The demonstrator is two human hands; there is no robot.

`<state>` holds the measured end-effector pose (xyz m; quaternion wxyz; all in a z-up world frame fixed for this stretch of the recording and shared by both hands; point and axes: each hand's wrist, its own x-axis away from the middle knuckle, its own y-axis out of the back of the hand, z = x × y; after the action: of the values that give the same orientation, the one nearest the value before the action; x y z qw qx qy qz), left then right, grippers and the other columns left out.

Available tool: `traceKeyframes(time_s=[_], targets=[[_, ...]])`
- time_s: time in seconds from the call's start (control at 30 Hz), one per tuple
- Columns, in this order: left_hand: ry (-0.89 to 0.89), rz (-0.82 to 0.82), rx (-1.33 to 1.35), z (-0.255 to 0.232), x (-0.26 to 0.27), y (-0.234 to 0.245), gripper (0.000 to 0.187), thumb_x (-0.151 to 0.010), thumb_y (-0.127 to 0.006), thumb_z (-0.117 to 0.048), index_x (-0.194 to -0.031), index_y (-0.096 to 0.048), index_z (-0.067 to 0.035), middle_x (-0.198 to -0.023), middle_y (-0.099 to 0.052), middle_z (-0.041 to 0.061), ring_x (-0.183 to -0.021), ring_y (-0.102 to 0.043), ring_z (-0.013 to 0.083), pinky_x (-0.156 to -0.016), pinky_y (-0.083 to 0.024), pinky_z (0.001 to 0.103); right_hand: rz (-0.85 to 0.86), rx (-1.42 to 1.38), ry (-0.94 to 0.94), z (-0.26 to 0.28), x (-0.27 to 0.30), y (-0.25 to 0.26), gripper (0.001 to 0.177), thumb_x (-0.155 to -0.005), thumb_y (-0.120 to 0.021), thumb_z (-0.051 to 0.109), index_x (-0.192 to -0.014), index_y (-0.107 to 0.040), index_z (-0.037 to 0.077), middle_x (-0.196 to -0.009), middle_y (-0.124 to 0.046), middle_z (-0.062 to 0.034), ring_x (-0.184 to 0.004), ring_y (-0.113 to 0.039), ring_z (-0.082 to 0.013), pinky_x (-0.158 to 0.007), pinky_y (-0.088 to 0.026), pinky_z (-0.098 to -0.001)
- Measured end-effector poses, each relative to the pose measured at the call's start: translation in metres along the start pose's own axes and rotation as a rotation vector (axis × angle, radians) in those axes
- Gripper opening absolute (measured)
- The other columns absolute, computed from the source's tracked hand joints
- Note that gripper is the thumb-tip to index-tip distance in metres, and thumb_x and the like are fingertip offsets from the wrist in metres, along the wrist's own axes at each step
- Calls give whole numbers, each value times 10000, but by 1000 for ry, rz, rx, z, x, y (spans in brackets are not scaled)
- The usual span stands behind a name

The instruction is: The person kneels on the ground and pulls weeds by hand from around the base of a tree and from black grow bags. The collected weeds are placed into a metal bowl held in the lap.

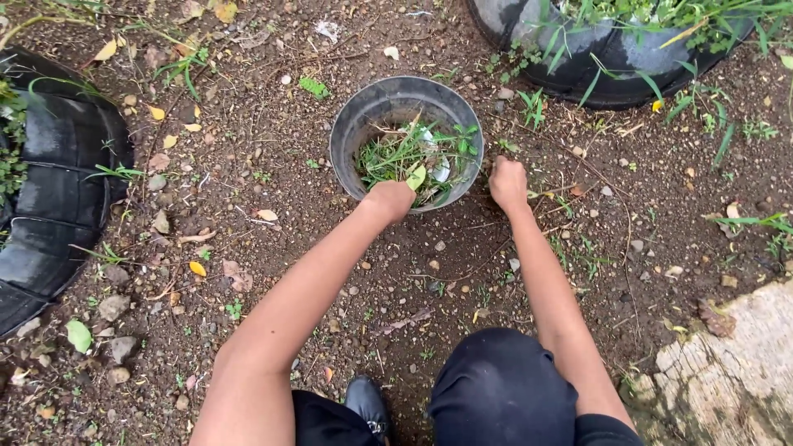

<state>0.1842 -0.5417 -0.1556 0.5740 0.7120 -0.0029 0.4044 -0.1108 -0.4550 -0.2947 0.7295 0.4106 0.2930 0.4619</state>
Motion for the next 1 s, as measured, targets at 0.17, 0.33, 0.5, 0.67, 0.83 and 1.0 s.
traceKeyframes(time_s=[0.17, 0.33, 0.5, 0.67, 0.83, 1.0], targets=[[-20, -24, -34, -8, 4, 12, 239, -901, -581, -32, -1062, -755, -1, -1034, -766, 175, -996, -748, 385, -794, -618, 525, -2, -310, -184, 6, 72, 69, 268, -1048, -575, 198, -901, -678, -2, -773, -658, -269, -843, -664, -507, -720, -467, -573], [-18, -12, -43, -11, 10, 12, 245, -902, -593, -35, -1088, -746, 7, -1073, -763, 188, -1031, -741, 390, -824, -615, 533, 74, -1061, -341, 12, 108, 158, 197, -1098, -478, 120, -1084, -663, 56, -656, -451, 68, -505, -457, -44, -483, -424, -178], [-15, -55, -37, -15, 12, 11, 241, -925, -562, -9, -1083, -740, 31, -1068, -761, 213, -1031, -740, 396, -833, -613, 537, 6, -1199, -404, 15, 110, 207, 189, -1097, -431, 126, -1101, -620, 116, -677, -448, 60, -531, -524, -90, -559, -499, -231], [-4, -86, -37, -13, 13, 8, 237, -946, -543, -20, -1057, -747, 26, -1044, -764, 206, -1014, -746, 392, -821, -616, 536, 230, 13, -381, -85, 91, 95, 205, -893, -737, 284, -881, -813, 94, -852, -738, -293, -982, -714, -492, -871, -550, -551], [-34, -129, -63, -12, 12, -2, 237, -945, -542, -7, -1029, -753, 57, -997, -757, 240, -966, -749, 409, -789, -615, 547, 263, 155, -230, -138, 72, 70, 248, -934, -701, 166, -808, -773, -35, -758, -723, -256, -796, -743, -438, -741, -595, -535], [-11, -116, -45, -14, 10, -3, 276, -949, -498, -5, -1043, -755, 29, -1033, -768, 209, -986, -753, 384, -810, -612, 541, -68, -634, -186, 15, 72, 184, 251, -1030, -596, 107, -792, -674, 130, -574, -573, -15, -525, -566, -156, -608, -435, -278]])
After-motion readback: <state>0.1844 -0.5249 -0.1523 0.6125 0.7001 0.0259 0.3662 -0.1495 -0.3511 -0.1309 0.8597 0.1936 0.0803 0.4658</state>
